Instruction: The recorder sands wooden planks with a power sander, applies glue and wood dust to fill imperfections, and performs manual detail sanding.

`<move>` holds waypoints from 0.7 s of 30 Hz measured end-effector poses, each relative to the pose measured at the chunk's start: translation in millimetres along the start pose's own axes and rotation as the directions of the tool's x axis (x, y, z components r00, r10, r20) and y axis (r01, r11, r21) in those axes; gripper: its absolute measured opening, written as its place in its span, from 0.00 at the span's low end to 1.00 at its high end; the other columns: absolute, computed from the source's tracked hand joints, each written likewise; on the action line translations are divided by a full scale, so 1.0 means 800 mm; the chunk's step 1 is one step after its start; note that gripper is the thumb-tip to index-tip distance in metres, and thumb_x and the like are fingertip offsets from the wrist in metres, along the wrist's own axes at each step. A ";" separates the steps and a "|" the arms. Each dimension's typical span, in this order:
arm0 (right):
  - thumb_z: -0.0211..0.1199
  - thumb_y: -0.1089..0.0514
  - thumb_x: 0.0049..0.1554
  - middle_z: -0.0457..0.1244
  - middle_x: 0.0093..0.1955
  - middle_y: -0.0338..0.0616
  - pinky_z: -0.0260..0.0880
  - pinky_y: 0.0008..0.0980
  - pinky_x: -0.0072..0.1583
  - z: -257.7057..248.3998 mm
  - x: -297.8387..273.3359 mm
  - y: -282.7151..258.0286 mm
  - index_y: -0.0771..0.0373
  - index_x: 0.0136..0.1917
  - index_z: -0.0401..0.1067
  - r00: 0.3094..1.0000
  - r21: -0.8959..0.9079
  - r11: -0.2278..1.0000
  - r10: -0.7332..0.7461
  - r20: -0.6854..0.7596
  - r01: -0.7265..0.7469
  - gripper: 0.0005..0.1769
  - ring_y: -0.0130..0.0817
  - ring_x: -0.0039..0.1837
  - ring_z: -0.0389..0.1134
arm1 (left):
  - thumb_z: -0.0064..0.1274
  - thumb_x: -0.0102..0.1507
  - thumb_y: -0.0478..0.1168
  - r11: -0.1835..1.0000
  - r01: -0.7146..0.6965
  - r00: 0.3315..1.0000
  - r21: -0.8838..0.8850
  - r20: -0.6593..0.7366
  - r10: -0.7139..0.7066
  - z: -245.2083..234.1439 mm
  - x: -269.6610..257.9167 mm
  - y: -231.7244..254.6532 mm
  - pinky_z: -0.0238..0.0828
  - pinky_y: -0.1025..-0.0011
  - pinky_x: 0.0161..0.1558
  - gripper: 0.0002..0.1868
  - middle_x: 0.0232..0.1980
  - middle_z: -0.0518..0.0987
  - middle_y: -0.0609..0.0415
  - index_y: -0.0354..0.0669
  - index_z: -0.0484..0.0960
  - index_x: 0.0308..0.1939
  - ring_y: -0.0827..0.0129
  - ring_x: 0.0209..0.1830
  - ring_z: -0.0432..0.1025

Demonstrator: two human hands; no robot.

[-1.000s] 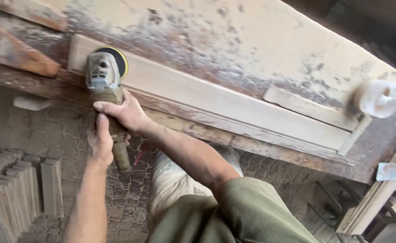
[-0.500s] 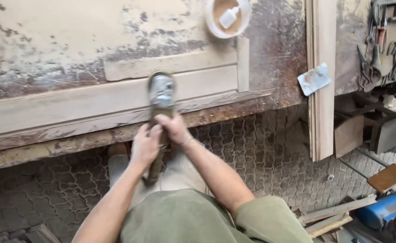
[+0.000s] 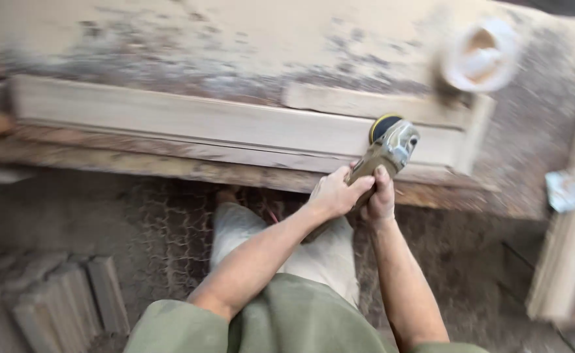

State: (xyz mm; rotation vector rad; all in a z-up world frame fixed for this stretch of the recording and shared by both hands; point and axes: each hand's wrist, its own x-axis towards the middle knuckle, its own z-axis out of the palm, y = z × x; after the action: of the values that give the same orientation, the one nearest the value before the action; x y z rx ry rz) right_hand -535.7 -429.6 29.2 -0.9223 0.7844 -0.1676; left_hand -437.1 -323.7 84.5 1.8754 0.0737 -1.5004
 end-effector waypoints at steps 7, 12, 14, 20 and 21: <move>0.64 0.53 0.62 0.70 0.52 0.41 0.69 0.41 0.60 0.323 0.003 0.151 0.60 0.55 0.76 0.965 -0.402 0.915 0.139 0.222 -0.039 0.12 0.31 0.51 0.67 | 0.56 0.59 0.69 0.981 -0.159 0.870 -0.108 -0.485 0.088 -0.253 -0.089 -0.204 0.76 0.50 0.54 0.42 0.49 0.83 0.30 0.32 0.79 0.57 0.43 0.55 0.78; 0.73 0.53 0.56 0.70 0.48 0.43 0.74 0.34 0.51 0.557 0.019 0.281 0.61 0.59 0.75 0.776 -0.257 0.962 0.232 0.587 -0.093 0.20 0.28 0.49 0.70 | 0.48 0.68 0.58 0.790 -0.337 0.672 -0.512 -0.719 -0.179 -0.427 -0.183 -0.251 0.70 0.48 0.59 0.34 0.59 0.78 0.27 0.29 0.76 0.62 0.46 0.62 0.73; 0.75 0.51 0.53 0.70 0.45 0.44 0.74 0.36 0.50 0.637 0.009 0.305 0.61 0.56 0.76 0.751 -0.305 0.943 0.296 0.590 -0.132 0.21 0.31 0.47 0.69 | 0.47 0.68 0.63 0.774 -0.330 0.612 -0.540 -0.747 -0.261 -0.473 -0.189 -0.282 0.70 0.46 0.60 0.38 0.62 0.76 0.28 0.29 0.75 0.63 0.45 0.63 0.72; 0.77 0.45 0.45 0.71 0.39 0.46 0.75 0.42 0.47 0.698 0.000 0.321 0.59 0.47 0.79 0.724 -0.436 0.879 0.426 0.542 -0.191 0.21 0.38 0.43 0.72 | 0.44 0.69 0.65 0.646 -0.399 0.682 -0.651 -0.682 -0.265 -0.537 -0.168 -0.403 0.76 0.61 0.20 0.37 0.45 0.77 0.37 0.34 0.68 0.65 0.55 0.24 0.74; 0.76 0.47 0.46 0.71 0.39 0.48 0.75 0.41 0.46 0.679 -0.001 0.311 0.61 0.47 0.78 0.741 -0.394 0.897 0.403 0.537 -0.202 0.20 0.37 0.43 0.72 | 0.39 0.70 0.60 0.671 -0.380 0.751 -0.637 -0.636 -0.179 -0.526 -0.173 -0.398 0.70 0.67 0.22 0.32 0.51 0.77 0.45 0.41 0.69 0.68 0.65 0.24 0.69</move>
State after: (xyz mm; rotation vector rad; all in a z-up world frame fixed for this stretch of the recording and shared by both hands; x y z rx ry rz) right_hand -218.7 77.4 31.0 -1.0478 0.3416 0.5513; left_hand -280.3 198.7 73.7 1.5503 0.7814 -0.4728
